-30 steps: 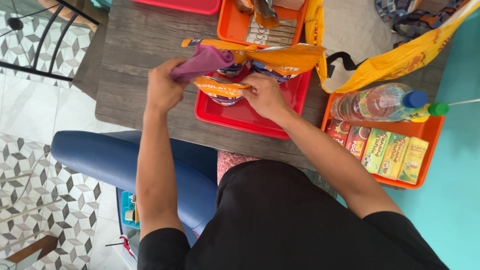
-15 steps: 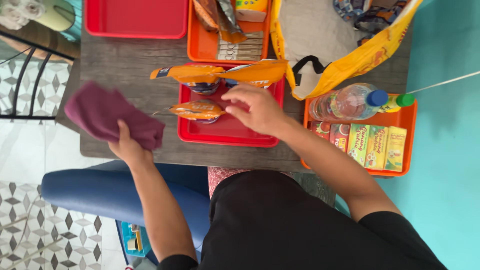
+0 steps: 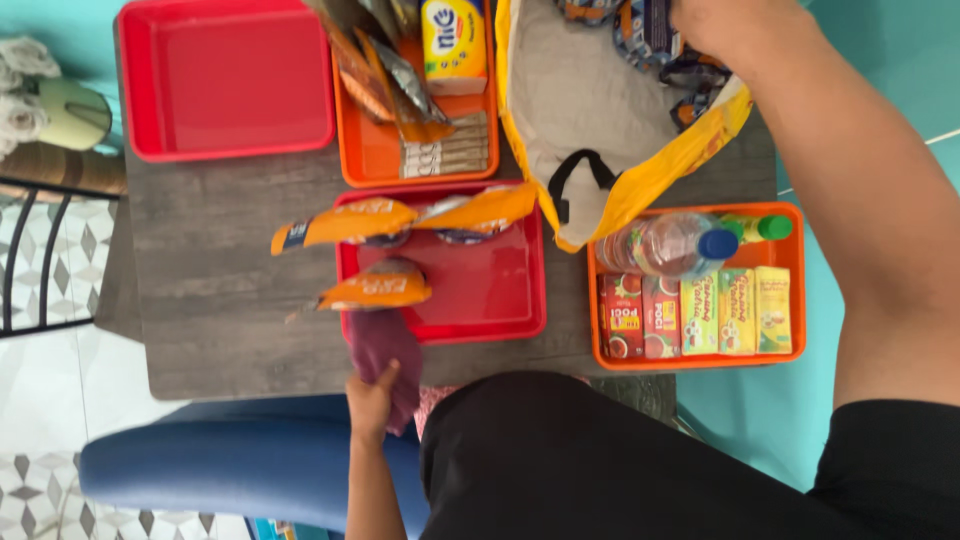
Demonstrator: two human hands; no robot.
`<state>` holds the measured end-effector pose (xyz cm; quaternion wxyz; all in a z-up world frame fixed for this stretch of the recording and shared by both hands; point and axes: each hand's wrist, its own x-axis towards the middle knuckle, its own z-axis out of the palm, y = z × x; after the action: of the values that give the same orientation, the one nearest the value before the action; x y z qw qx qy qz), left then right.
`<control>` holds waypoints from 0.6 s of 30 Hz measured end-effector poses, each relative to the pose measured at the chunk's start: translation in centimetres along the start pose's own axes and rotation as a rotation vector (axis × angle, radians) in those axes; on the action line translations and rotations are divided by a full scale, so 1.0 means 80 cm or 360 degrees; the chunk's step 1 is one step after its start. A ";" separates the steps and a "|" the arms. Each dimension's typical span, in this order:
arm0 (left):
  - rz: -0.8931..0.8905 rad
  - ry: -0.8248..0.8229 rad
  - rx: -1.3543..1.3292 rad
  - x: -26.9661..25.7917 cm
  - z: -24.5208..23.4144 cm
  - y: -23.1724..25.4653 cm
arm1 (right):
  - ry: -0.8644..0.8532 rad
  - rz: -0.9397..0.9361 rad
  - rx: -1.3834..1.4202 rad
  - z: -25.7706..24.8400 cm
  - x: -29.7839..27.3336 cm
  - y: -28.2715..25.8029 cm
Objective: The person wipes various pouches with a cloth and organizes them onto red trays before placing them into a yellow bag.
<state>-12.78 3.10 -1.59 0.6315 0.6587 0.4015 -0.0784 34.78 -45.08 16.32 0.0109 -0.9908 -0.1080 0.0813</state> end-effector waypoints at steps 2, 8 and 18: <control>0.0001 -0.0147 0.0124 0.003 0.004 0.000 | -0.0057 0.0052 -0.0078 0.021 0.016 0.027; -0.0027 -0.0233 0.0248 0.011 0.007 0.007 | -0.0182 0.0116 -0.0153 0.069 0.041 0.047; -0.0089 -0.0168 0.0523 0.029 0.007 0.018 | -0.0179 0.0124 -0.0161 0.097 0.124 0.045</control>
<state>-10.11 3.77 -1.97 0.5331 0.7366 0.3678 -0.1948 43.83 -46.39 6.98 -0.0483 -0.9874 -0.0739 0.1316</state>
